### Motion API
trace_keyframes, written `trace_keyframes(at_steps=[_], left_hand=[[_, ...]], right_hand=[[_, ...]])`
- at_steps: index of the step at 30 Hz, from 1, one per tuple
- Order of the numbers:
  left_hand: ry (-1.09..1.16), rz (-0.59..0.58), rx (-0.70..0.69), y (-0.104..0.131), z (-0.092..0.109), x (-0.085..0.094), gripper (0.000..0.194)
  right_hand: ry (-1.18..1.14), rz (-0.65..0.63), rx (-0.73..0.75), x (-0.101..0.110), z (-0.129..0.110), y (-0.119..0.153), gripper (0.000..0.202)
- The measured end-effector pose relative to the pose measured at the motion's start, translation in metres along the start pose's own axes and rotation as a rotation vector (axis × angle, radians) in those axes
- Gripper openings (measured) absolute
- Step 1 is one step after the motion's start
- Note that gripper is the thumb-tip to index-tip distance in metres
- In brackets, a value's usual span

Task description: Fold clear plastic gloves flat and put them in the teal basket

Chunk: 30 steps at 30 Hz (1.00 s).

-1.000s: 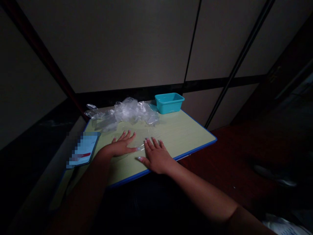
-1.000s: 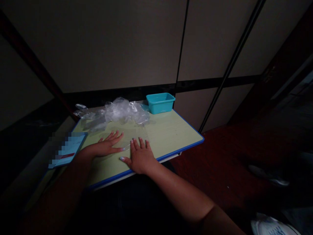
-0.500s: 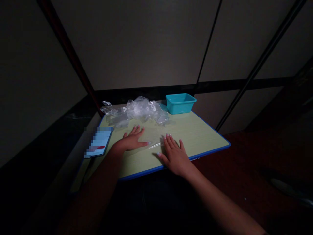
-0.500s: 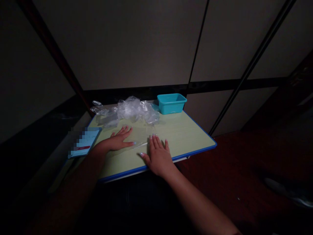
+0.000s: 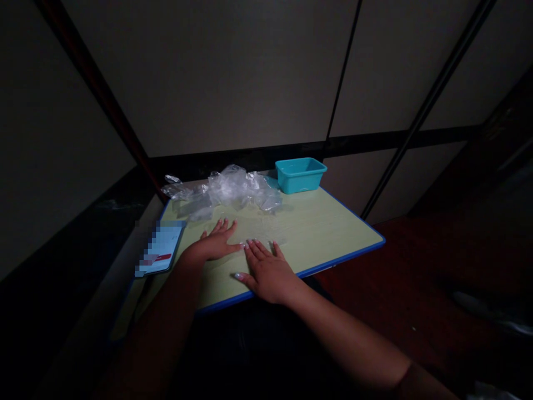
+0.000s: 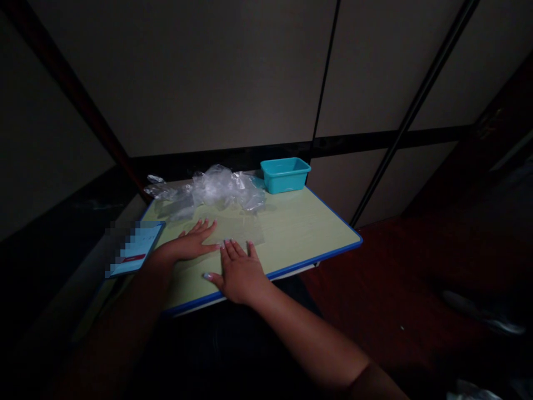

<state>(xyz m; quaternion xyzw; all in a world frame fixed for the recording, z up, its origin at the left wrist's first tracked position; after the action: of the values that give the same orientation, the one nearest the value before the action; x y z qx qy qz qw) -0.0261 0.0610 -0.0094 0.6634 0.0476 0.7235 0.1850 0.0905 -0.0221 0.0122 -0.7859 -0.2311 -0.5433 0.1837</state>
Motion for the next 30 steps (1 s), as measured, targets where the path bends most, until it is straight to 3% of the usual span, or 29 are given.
trace_keyframes(at_steps=[7,11,15,19,23,30], left_hand=[[0.023,0.000,0.017,0.000,-0.001,-0.001,0.085],[-0.007,0.127,0.025,-0.004,0.002,0.003,0.088],[-0.030,0.253,-0.071,-0.005,0.021,0.008,0.086],[-0.034,0.293,-0.157,-0.006,0.041,0.007,0.085],[-0.038,0.277,-0.145,-0.010,0.043,0.003,0.084],[-0.018,0.141,-0.037,-0.005,0.020,-0.002,0.099]], right_hand=[[0.075,0.014,-0.165,0.009,0.036,0.015,0.082],[0.117,0.023,-0.217,0.011,0.048,0.022,0.081],[0.129,0.031,-0.225,0.009,0.045,0.023,0.083],[0.140,0.055,-0.233,0.007,0.042,0.022,0.085],[0.154,0.069,-0.237,0.008,0.042,0.024,0.085],[0.169,0.062,-0.219,0.009,0.041,0.024,0.085]])
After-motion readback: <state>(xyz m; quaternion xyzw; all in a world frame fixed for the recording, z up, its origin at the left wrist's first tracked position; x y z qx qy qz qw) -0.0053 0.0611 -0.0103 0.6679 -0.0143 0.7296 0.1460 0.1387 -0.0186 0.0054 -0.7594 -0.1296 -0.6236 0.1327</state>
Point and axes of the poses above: each hand's wrist, its own y-axis away from the middle knuckle, its own x-axis out of the back of the hand, z = x × y, the point moved 9 cm from there along -y, towards the middle knuckle, and after that the axes turned 3 degrees about -x, right-handed, at the moved point
